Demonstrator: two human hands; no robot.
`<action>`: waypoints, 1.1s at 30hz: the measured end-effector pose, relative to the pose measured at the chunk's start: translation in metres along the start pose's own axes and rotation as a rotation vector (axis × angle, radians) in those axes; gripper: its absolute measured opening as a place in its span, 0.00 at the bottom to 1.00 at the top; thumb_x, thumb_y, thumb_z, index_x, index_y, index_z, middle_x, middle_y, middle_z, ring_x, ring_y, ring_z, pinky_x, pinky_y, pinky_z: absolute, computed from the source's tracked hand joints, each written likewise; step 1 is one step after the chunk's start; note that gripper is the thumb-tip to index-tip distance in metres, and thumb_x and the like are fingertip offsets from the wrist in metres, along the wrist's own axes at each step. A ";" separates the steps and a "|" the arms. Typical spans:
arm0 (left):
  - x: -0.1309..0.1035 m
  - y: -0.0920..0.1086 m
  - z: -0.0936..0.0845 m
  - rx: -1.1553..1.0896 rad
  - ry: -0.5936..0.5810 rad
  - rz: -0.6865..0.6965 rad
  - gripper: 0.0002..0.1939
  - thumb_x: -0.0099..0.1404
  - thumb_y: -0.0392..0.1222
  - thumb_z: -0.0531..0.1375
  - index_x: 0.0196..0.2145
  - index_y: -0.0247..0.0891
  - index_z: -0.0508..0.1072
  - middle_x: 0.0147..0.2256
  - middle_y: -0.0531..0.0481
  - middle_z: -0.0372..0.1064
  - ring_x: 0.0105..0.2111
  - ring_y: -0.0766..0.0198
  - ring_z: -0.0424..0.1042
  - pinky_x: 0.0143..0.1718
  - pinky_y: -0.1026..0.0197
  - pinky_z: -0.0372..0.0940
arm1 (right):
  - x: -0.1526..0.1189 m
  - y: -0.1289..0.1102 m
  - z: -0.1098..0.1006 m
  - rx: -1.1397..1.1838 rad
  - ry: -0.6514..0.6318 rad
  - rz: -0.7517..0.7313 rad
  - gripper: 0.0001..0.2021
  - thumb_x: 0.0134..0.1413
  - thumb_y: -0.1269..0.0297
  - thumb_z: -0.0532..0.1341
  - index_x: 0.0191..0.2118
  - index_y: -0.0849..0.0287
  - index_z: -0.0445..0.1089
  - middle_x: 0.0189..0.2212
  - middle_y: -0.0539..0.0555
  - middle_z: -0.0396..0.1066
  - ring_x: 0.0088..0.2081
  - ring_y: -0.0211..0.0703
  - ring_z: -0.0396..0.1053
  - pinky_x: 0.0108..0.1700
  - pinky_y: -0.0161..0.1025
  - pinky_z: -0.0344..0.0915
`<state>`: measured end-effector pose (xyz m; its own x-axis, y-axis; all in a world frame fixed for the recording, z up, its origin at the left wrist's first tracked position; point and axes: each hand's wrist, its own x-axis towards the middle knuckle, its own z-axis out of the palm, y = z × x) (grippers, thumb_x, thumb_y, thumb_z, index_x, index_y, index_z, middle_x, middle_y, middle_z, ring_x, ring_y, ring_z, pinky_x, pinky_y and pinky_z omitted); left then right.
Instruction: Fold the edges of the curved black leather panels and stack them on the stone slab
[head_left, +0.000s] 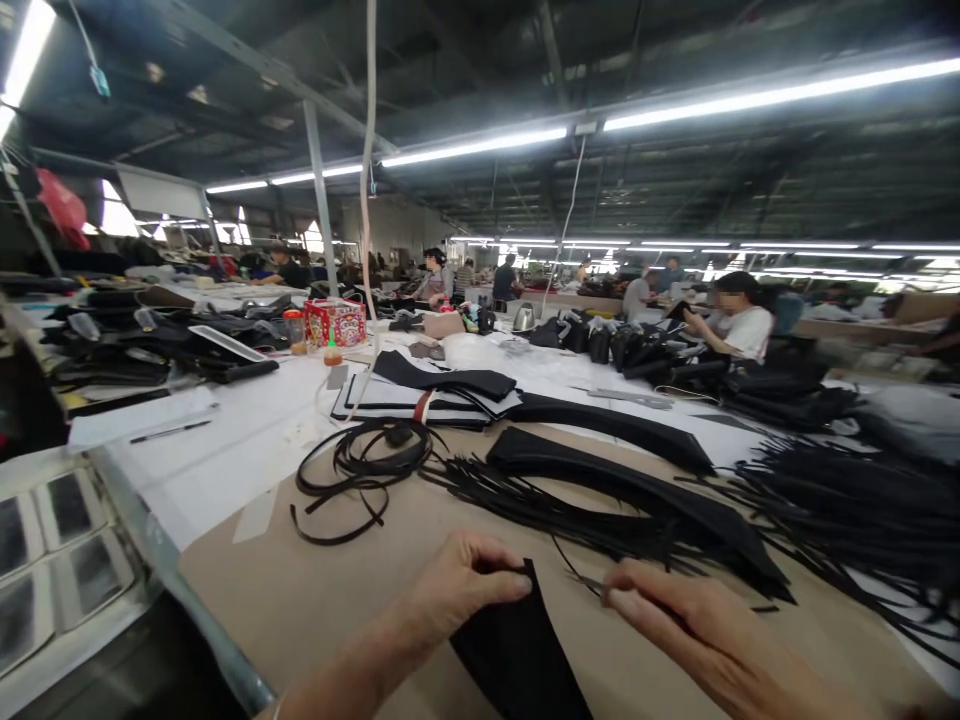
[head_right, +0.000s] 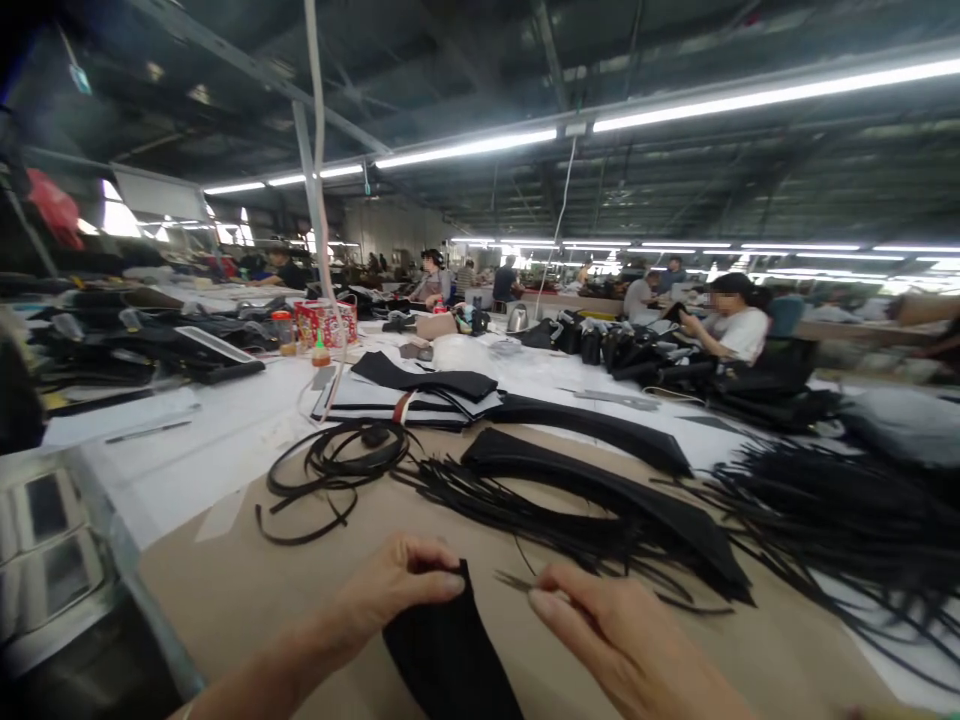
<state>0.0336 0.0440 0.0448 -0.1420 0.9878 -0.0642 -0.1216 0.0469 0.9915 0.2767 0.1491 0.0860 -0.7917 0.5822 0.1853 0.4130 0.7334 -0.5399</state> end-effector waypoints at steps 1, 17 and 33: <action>-0.001 0.002 0.001 0.033 -0.021 0.020 0.16 0.48 0.50 0.71 0.29 0.35 0.80 0.27 0.52 0.71 0.29 0.66 0.65 0.33 0.65 0.56 | 0.010 -0.011 -0.002 0.019 -0.051 0.005 0.20 0.60 0.43 0.54 0.35 0.52 0.75 0.29 0.52 0.72 0.34 0.49 0.70 0.33 0.35 0.68; 0.000 0.012 0.002 0.210 -0.083 0.076 0.07 0.49 0.42 0.67 0.25 0.36 0.80 0.24 0.54 0.65 0.27 0.67 0.62 0.29 0.65 0.54 | 0.026 -0.030 0.007 0.048 -0.242 0.018 0.23 0.65 0.45 0.50 0.28 0.57 0.67 0.24 0.48 0.60 0.27 0.40 0.59 0.28 0.34 0.52; -0.002 0.010 0.006 0.259 -0.105 0.054 0.07 0.48 0.42 0.66 0.25 0.37 0.80 0.24 0.53 0.65 0.28 0.65 0.62 0.30 0.63 0.53 | 0.020 -0.026 0.016 0.132 -0.258 0.054 0.23 0.66 0.47 0.50 0.25 0.59 0.61 0.22 0.46 0.52 0.26 0.37 0.51 0.28 0.36 0.45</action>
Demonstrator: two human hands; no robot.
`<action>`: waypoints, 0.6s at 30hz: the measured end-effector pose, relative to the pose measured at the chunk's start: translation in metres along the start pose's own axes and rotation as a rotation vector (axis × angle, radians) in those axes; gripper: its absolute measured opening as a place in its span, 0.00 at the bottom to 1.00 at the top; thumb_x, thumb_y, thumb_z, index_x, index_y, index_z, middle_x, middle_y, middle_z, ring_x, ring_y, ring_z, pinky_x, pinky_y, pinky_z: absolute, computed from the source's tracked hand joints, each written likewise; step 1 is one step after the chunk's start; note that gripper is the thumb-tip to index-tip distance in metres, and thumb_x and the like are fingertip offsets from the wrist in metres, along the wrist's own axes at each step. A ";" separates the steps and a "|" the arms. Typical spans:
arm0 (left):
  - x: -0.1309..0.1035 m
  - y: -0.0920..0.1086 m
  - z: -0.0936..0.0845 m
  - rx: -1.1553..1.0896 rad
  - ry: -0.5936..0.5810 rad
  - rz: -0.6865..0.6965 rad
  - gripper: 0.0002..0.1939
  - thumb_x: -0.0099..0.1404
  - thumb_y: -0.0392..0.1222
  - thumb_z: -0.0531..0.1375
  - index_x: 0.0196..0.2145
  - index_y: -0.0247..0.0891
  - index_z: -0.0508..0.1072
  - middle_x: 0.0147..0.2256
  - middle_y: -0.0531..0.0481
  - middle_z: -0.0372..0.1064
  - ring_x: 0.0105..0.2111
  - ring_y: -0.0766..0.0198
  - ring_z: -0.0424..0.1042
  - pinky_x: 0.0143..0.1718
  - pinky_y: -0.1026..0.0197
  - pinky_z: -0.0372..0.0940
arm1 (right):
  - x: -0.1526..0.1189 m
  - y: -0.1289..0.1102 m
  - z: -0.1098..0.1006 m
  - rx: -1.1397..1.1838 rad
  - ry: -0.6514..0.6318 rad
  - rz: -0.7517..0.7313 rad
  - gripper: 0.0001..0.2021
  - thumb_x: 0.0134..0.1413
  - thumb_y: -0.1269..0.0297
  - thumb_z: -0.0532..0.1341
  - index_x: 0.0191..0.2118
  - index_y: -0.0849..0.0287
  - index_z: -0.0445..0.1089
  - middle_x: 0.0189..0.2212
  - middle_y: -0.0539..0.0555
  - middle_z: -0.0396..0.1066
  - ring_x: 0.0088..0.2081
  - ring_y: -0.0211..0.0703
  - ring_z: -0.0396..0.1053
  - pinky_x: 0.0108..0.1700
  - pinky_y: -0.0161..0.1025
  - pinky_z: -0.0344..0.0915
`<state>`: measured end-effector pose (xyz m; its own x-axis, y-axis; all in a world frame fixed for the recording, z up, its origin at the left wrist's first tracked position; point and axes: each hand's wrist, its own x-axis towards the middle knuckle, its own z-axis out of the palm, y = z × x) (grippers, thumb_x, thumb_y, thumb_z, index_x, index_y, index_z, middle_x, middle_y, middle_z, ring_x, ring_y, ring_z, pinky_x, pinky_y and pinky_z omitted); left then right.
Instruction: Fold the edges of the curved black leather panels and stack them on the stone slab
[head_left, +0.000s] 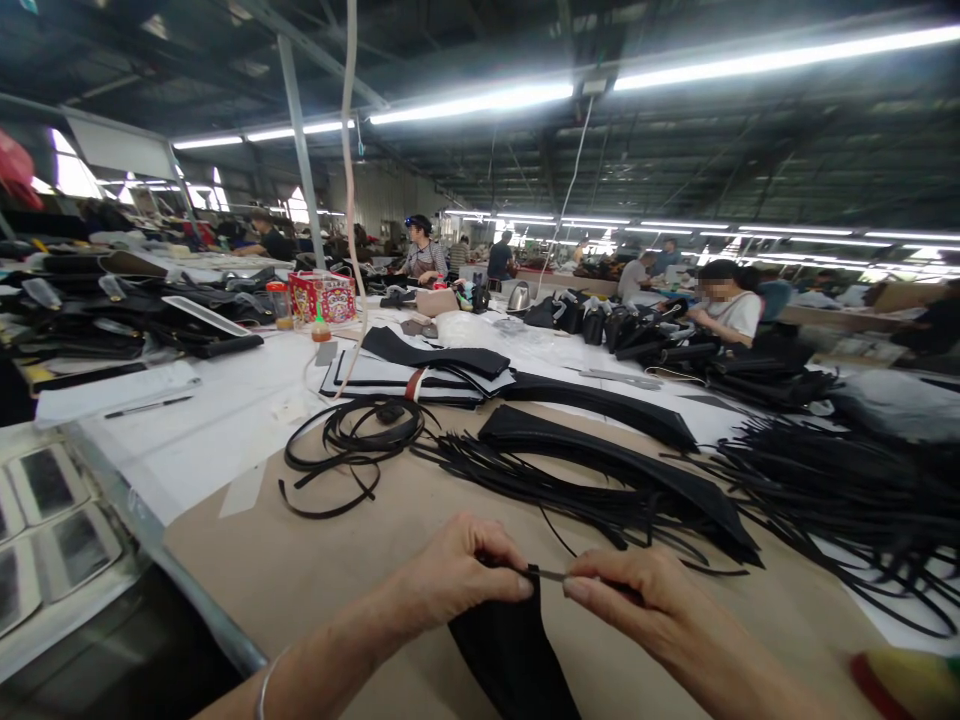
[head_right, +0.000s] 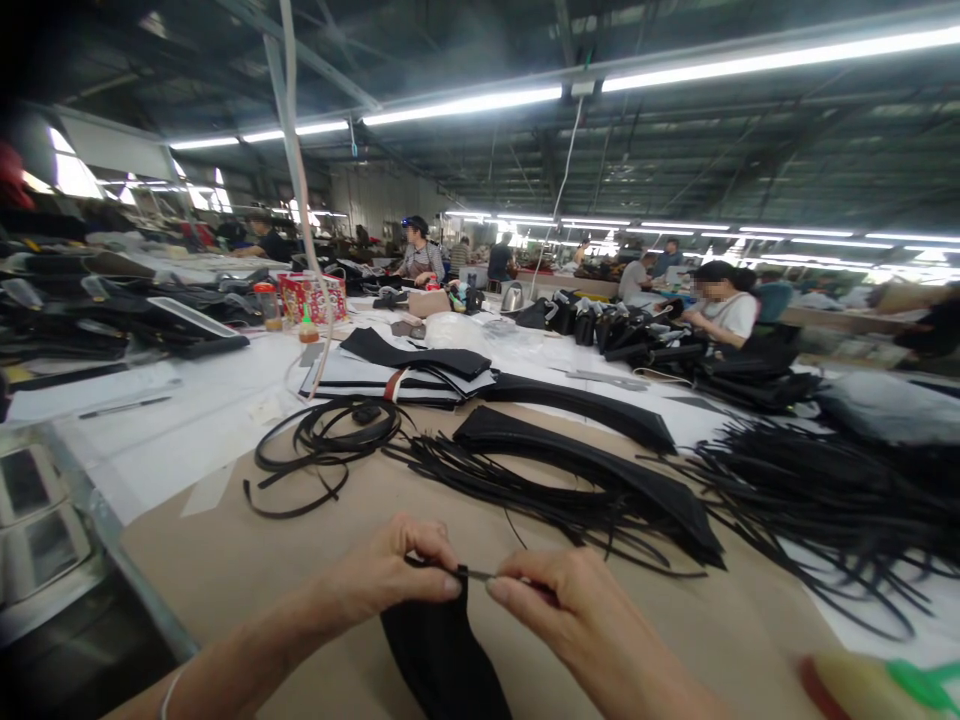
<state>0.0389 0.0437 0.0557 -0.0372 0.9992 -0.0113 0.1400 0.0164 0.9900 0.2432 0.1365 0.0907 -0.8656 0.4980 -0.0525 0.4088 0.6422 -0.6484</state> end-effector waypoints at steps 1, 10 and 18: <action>0.000 0.001 0.000 0.010 -0.010 0.008 0.07 0.49 0.42 0.66 0.25 0.37 0.81 0.24 0.53 0.65 0.29 0.65 0.62 0.30 0.63 0.53 | 0.000 0.001 0.001 0.003 0.005 -0.004 0.23 0.66 0.47 0.51 0.25 0.59 0.63 0.22 0.46 0.53 0.26 0.37 0.51 0.28 0.36 0.45; 0.000 -0.004 -0.002 0.027 -0.015 0.011 0.09 0.51 0.44 0.65 0.28 0.36 0.80 0.27 0.53 0.69 0.30 0.64 0.65 0.32 0.64 0.56 | -0.006 0.011 -0.004 0.036 0.153 0.031 0.20 0.66 0.45 0.50 0.38 0.55 0.71 0.32 0.49 0.69 0.35 0.44 0.66 0.36 0.35 0.57; -0.010 -0.038 -0.025 0.195 -0.015 -0.151 0.16 0.54 0.51 0.59 0.27 0.33 0.74 0.23 0.54 0.64 0.26 0.66 0.61 0.29 0.65 0.55 | -0.063 0.119 0.008 -0.369 0.324 0.266 0.21 0.64 0.48 0.48 0.41 0.54 0.74 0.38 0.55 0.74 0.38 0.52 0.73 0.37 0.43 0.65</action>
<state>0.0095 0.0325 0.0218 -0.0579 0.9853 -0.1609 0.3226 0.1710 0.9310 0.3440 0.1769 0.0106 -0.6095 0.7869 0.0961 0.7255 0.6026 -0.3324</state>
